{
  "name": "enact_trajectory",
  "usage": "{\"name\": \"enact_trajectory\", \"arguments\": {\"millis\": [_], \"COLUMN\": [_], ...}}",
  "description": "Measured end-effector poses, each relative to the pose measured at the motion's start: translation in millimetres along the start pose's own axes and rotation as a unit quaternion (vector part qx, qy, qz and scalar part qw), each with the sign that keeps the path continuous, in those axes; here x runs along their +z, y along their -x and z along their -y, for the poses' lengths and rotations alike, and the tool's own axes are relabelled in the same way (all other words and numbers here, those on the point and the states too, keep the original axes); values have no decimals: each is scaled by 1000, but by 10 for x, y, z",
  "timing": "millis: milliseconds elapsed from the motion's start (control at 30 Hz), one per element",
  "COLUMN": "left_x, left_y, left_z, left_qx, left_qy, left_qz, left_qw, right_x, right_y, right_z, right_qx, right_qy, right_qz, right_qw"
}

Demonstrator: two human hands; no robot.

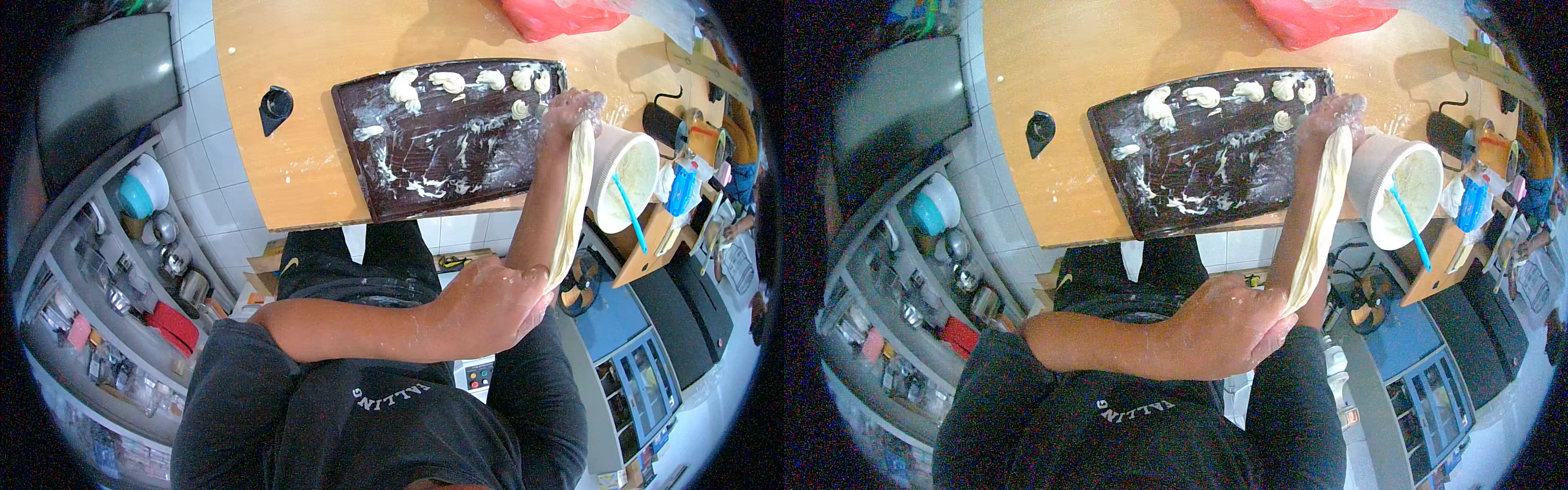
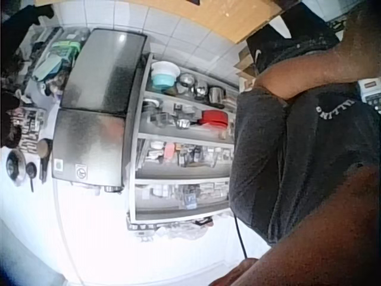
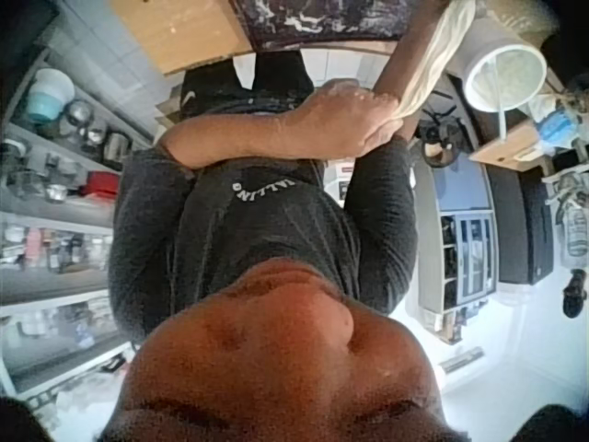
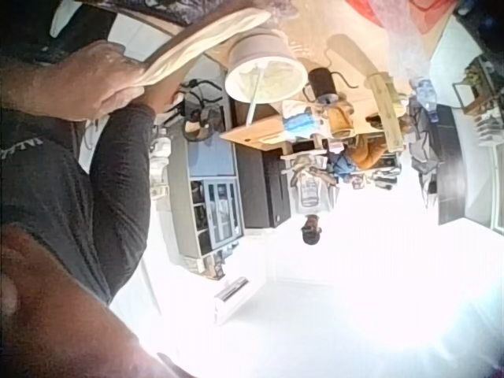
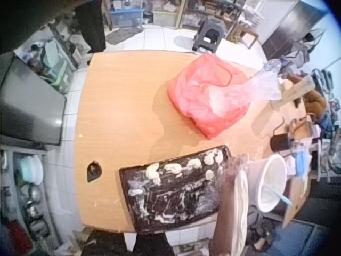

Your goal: The person pipes portions of dough from a piping bag onto a dark tray, handling the bag with both hands to squeeze out individual dollops.

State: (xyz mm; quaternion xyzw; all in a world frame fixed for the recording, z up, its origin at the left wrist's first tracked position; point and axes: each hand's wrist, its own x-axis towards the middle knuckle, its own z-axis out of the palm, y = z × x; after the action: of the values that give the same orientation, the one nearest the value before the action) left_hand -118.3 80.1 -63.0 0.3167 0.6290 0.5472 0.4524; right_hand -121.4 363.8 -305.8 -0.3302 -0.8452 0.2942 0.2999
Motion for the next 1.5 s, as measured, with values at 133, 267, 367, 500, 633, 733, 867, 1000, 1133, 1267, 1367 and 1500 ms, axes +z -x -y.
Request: {"name": "enact_trajectory", "arguments": {"millis": [133,267,367,500,633,733,867,1000,1133,1267,1367,1500], "left_x": [-9,-40,-36,-28,2,13,54,59,79,39,5,-12], "left_y": [3,18,42,86,102,97,98,100,136,154,166,162], "left_z": [20,25,24,-43,-66,-47,-32,-70,-139,-221,-277,-272], "left_qx": [10,3,17,20,33,45,47,44,63,83,92,107], "left_qy": [-12,-12,-8,-17,5,6,20,12,11,31,34,45], "left_qz": [-33,-16,-19,-2,-5,-19,-2,25,19,23,24,18], "left_qw": [999,1000,1000,1000,999,999,999,999,998,996,995,993], "right_x": [108,104,86,5,-23,30,-130,-307,-316,-391,-464,-460], "right_y": [53,23,-18,-8,-21,19,31,-51,-92,-173,-221,-229], "right_z": [706,745,741,821,898,1081,1209,1333,1376,1547,1553,1702], "right_qx": [209,231,248,274,275,230,112,183,147,193,154,167], "right_qy": [-293,-356,-408,-461,-487,-367,-265,-247,-217,-296,-312,-303], "right_qz": [-45,-25,-4,17,24,-32,-9,55,0,-8,-34,-44], "right_qw": [932,905,879,844,829,901,958,950,965,936,937,937]}}
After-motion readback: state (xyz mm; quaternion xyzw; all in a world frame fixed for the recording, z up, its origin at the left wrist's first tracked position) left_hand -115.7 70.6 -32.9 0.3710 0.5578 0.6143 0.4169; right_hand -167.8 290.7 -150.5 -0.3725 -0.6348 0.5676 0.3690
